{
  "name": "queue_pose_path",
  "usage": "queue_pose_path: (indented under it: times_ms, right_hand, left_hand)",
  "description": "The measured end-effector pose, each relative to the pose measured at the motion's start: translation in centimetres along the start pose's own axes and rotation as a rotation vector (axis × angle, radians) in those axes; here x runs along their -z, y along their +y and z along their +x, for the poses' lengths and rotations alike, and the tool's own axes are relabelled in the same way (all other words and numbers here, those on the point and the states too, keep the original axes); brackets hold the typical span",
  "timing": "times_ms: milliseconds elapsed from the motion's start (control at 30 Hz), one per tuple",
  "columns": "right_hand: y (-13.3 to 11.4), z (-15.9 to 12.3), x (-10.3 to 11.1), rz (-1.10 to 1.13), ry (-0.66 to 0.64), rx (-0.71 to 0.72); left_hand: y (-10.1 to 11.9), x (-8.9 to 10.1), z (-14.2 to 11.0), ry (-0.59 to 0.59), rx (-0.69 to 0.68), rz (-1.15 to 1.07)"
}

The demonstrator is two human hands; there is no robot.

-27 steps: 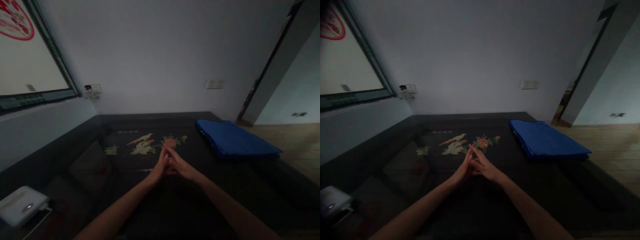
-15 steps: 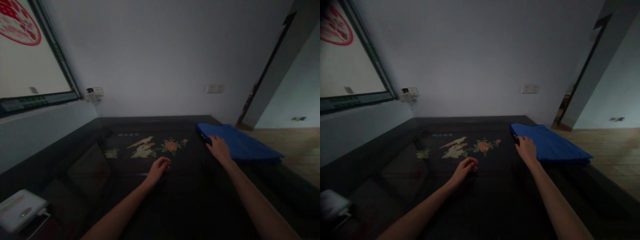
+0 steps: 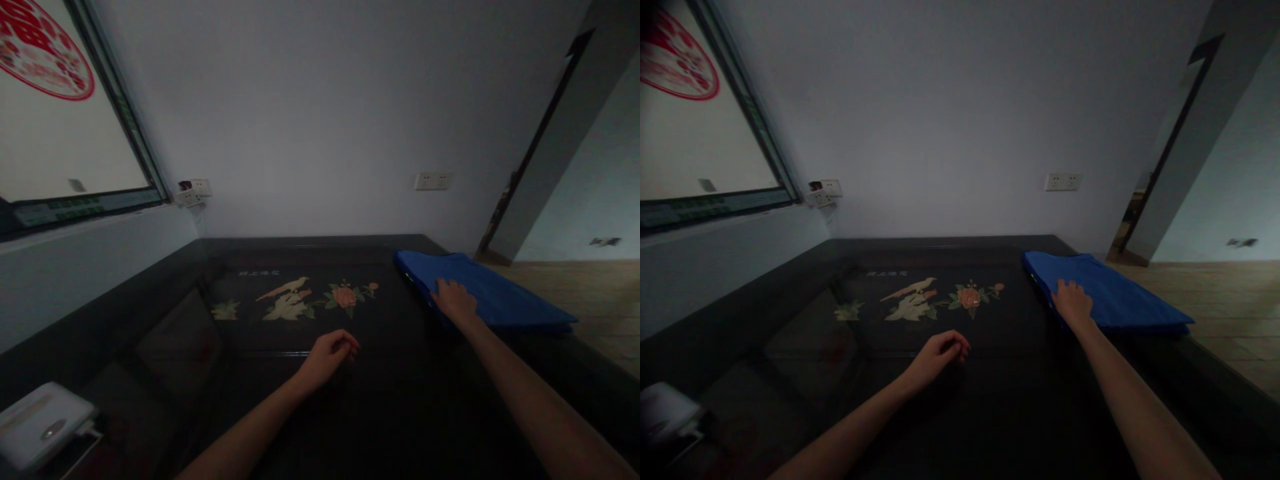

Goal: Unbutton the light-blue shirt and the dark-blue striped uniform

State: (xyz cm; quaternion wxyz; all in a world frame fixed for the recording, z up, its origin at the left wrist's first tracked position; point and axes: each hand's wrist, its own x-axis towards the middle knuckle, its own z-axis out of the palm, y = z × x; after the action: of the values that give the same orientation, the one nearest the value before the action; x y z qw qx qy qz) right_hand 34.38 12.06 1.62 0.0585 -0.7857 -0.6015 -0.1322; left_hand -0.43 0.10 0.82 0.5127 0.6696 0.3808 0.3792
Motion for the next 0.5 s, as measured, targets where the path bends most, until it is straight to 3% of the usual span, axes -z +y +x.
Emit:
queue_pose_path:
  times_ms: [133, 300, 500]
  right_hand:
    - [0.8, 0.8, 0.1, 0.091, -0.061, -0.03]
    - [0.2, 0.3, 0.2, -0.021, -0.029, 0.072]
    - [-0.2, 0.4, 0.5, 0.001, -0.093, 0.044]
  left_hand:
    - [0.3, 0.9, 0.3, 0.032, 0.02, -0.095]
    - [0.5, 1.5, 0.7, 0.066, 0.024, -0.199]
    - [0.7, 1.7, 0.7, 0.061, 0.061, -0.238]
